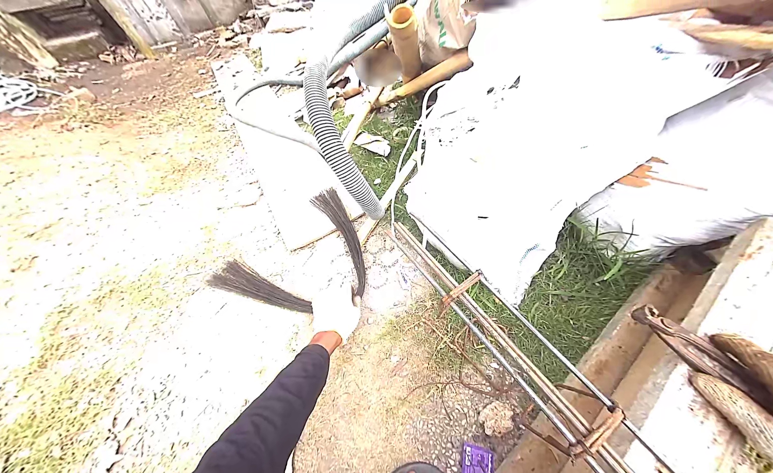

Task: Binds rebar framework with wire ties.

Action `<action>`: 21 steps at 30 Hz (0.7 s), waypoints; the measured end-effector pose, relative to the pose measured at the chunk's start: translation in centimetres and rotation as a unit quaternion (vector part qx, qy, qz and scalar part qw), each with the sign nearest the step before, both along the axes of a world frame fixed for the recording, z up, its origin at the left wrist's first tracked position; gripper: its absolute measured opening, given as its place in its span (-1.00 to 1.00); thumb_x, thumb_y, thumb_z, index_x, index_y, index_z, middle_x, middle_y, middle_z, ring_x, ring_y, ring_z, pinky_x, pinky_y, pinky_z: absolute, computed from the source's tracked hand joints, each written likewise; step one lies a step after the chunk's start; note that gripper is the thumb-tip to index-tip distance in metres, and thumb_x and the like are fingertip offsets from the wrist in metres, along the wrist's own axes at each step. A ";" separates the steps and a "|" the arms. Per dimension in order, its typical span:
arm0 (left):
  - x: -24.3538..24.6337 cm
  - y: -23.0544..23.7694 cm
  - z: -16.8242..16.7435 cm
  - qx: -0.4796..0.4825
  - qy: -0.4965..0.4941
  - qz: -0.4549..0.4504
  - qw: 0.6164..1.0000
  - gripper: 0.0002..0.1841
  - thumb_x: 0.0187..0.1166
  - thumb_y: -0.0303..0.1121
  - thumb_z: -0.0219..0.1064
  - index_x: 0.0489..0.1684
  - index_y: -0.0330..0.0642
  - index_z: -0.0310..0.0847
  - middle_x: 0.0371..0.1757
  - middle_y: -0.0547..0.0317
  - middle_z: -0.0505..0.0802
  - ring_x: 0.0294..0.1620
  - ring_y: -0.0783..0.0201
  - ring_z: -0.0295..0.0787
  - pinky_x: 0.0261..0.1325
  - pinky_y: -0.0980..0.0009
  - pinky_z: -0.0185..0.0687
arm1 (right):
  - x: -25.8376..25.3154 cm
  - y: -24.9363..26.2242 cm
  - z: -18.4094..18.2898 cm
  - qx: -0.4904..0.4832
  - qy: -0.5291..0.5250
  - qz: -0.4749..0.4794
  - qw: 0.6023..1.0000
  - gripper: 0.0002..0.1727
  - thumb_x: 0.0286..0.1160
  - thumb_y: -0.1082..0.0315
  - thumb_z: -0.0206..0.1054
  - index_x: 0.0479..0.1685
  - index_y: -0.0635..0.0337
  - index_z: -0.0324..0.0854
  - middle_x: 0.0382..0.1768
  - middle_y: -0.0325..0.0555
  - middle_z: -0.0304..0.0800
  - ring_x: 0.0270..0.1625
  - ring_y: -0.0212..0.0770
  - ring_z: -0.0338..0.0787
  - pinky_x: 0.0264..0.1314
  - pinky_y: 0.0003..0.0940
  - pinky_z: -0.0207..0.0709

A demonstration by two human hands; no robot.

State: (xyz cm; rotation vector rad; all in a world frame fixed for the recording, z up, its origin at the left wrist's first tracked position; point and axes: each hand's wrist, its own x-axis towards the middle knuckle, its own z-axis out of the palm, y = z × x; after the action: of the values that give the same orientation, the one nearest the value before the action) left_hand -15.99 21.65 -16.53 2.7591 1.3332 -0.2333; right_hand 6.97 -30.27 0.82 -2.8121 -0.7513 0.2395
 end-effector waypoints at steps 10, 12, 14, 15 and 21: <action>0.2 0.0 0.3 -0.011 -0.014 0.003 1.000 -0.66 0.67 -0.11 0.21 0.20 -0.04 0.75 0.20 -0.05 0.84 0.25 -0.14 0.76 0.33 -0.24 0.58 | 1.3 -1.0 -1.5 0.000 -0.012 0.047 0.999 -0.25 0.50 -0.16 0.23 0.57 0.18 0.50 0.25 0.39 0.70 0.33 0.44 0.66 0.23 0.46 0.49; 0.0 -0.1 0.4 -0.010 -0.020 0.002 1.000 -0.64 0.69 -0.11 0.18 0.27 -0.02 0.73 0.26 -0.04 0.82 0.32 -0.12 0.74 0.40 -0.25 0.53 | 1.2 -1.1 -1.6 -0.004 -0.013 0.031 0.999 -0.21 0.50 -0.23 0.21 0.60 0.12 0.49 0.31 0.38 0.68 0.37 0.43 0.64 0.29 0.44 0.47; -0.1 -0.6 0.7 0.005 -0.010 -0.007 1.000 -0.62 0.69 -0.09 0.17 0.29 0.01 0.73 0.28 -0.02 0.82 0.37 -0.12 0.71 0.47 -0.25 0.47 | 0.9 -1.0 -1.4 -0.005 -0.012 0.006 1.000 -0.19 0.48 -0.31 0.21 0.62 0.03 0.50 0.36 0.38 0.65 0.37 0.42 0.64 0.34 0.43 0.43; -0.2 -1.1 0.9 0.016 0.000 -0.017 1.000 -0.63 0.68 -0.08 0.17 0.27 0.01 0.73 0.28 -0.01 0.82 0.38 -0.12 0.70 0.49 -0.25 0.45 | 0.7 -0.8 -1.2 -0.009 -0.010 -0.001 1.000 -0.20 0.48 -0.32 0.20 0.61 0.00 0.52 0.35 0.39 0.65 0.35 0.43 0.65 0.31 0.44 0.44; -0.6 -5.5 3.6 0.017 0.052 -0.102 0.993 -0.59 0.62 -0.16 0.19 0.36 -0.09 0.66 0.25 -0.14 0.77 0.40 -0.19 0.63 0.60 -0.25 0.27 | 1.2 -0.8 -1.4 -0.007 -0.003 0.033 0.999 -0.27 0.52 -0.19 0.21 0.58 0.10 0.51 0.28 0.34 0.70 0.30 0.39 0.69 0.20 0.44 0.52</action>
State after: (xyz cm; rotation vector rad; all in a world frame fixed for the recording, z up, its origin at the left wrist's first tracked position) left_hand -16.57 16.20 -12.91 2.9498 1.0814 -0.3743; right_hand 8.20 -31.05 -0.59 -2.8045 -0.8487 0.2481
